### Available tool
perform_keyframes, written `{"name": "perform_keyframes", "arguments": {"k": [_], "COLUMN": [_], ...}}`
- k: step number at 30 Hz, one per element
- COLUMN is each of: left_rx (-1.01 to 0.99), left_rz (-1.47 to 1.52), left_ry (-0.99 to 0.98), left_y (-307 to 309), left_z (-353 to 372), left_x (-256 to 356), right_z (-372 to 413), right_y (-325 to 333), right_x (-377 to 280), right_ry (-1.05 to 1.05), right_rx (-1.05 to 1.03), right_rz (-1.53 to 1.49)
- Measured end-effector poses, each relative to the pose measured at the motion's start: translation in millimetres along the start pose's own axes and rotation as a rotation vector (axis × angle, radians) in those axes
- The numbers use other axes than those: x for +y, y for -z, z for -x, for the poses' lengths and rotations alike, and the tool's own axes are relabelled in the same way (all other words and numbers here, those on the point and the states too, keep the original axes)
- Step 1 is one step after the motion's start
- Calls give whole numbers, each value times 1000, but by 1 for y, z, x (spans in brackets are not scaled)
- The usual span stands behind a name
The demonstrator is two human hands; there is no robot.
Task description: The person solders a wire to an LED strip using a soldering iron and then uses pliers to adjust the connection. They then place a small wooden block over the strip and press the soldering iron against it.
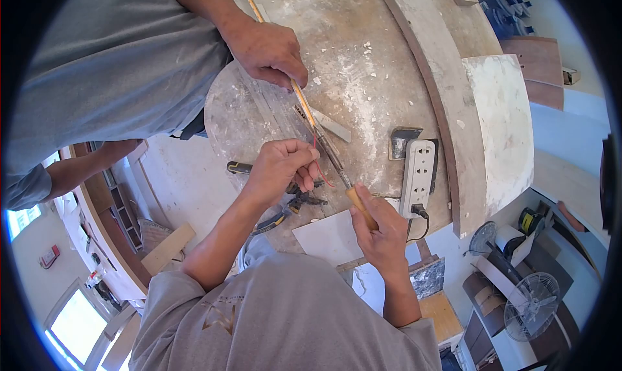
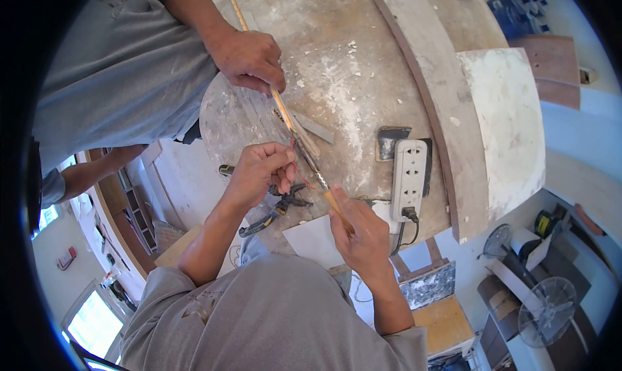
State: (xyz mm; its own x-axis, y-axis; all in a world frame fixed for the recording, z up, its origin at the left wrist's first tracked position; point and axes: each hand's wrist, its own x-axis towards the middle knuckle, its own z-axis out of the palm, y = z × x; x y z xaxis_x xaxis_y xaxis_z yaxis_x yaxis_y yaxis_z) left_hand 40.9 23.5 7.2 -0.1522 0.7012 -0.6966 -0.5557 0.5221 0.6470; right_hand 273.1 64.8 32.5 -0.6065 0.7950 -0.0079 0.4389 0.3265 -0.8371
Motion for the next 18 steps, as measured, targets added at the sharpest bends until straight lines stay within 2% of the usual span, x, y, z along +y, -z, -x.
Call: {"name": "perform_keyframes", "arguments": {"k": [18], "left_rx": [22], "left_rz": [-28], "left_ry": [8], "left_y": [-2], "left_z": [1], "left_x": [3], "right_z": [-1], "right_y": [2], "right_x": [-5], "right_ry": [-53], "right_rx": [-35], "right_rz": [12]}}
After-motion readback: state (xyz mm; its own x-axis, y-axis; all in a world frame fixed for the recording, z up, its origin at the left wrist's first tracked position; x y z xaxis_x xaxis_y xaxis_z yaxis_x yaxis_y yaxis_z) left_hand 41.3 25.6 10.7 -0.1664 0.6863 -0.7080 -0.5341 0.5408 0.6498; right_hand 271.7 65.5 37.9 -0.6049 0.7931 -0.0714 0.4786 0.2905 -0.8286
